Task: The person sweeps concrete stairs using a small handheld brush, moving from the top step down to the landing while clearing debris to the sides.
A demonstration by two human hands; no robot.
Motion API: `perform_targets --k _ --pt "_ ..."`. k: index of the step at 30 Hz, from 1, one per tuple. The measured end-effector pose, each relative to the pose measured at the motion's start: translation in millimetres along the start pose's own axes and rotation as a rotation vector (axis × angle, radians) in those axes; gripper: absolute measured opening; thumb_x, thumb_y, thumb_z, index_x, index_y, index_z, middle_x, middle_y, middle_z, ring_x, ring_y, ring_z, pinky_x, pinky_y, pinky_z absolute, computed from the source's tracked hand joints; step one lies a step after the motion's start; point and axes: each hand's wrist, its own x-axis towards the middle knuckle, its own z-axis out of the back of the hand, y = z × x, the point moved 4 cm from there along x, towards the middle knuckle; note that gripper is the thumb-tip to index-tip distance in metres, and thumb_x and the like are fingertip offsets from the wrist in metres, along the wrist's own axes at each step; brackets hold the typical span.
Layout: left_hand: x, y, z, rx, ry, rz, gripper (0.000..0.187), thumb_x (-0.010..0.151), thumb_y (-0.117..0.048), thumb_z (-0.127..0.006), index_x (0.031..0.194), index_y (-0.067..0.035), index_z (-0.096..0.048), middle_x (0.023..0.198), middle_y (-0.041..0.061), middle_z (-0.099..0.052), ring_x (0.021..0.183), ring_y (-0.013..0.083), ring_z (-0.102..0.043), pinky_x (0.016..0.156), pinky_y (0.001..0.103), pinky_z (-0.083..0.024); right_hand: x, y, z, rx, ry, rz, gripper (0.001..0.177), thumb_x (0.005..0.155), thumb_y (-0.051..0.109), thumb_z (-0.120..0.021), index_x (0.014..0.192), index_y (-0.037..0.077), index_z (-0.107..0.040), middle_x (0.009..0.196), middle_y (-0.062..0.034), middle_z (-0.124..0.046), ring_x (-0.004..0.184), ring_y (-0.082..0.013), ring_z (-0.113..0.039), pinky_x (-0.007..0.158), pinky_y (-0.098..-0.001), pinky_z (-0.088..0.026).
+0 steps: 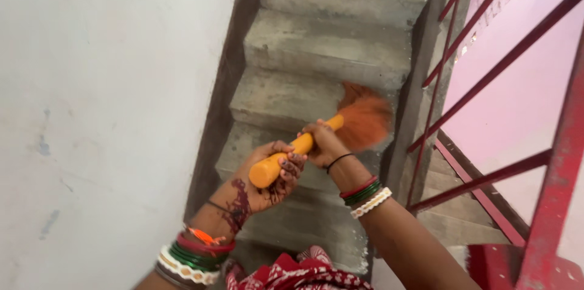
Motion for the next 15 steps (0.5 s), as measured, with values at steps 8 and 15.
perform_targets --k 8,15 --pt "-23.4 -6.7 55.8 -0.225 0.041 -0.465 0.016 0.094 -0.016 -0.062 0.101 -0.004 -0.053 0.082 -0.002 -0.058 0.066 0.0062 -0.06 0.061 0.024 -0.053 78.6 -89.9 -53.3 -0.454 0.208 -0.22 0.051 0.088 0.002 -0.066 0.131 0.023 -0.047 0.092 -0.0053 -0.057 0.077 -0.0196 -0.063 0.065 -0.0364 -0.057" --pt "-40.3 -2.5 4.4 0.118 -0.099 -0.641 0.018 0.092 -0.018 -0.062 0.104 -0.007 -0.055 0.086 0.001 -0.059 0.072 0.011 -0.062 0.065 0.026 -0.055 27.8 -57.3 -126.6 -0.668 0.395 -0.118 0.061 0.09 0.013 -0.06 0.147 0.024 -0.043 0.083 -0.009 -0.058 0.066 -0.0191 -0.058 0.057 -0.0353 -0.054"
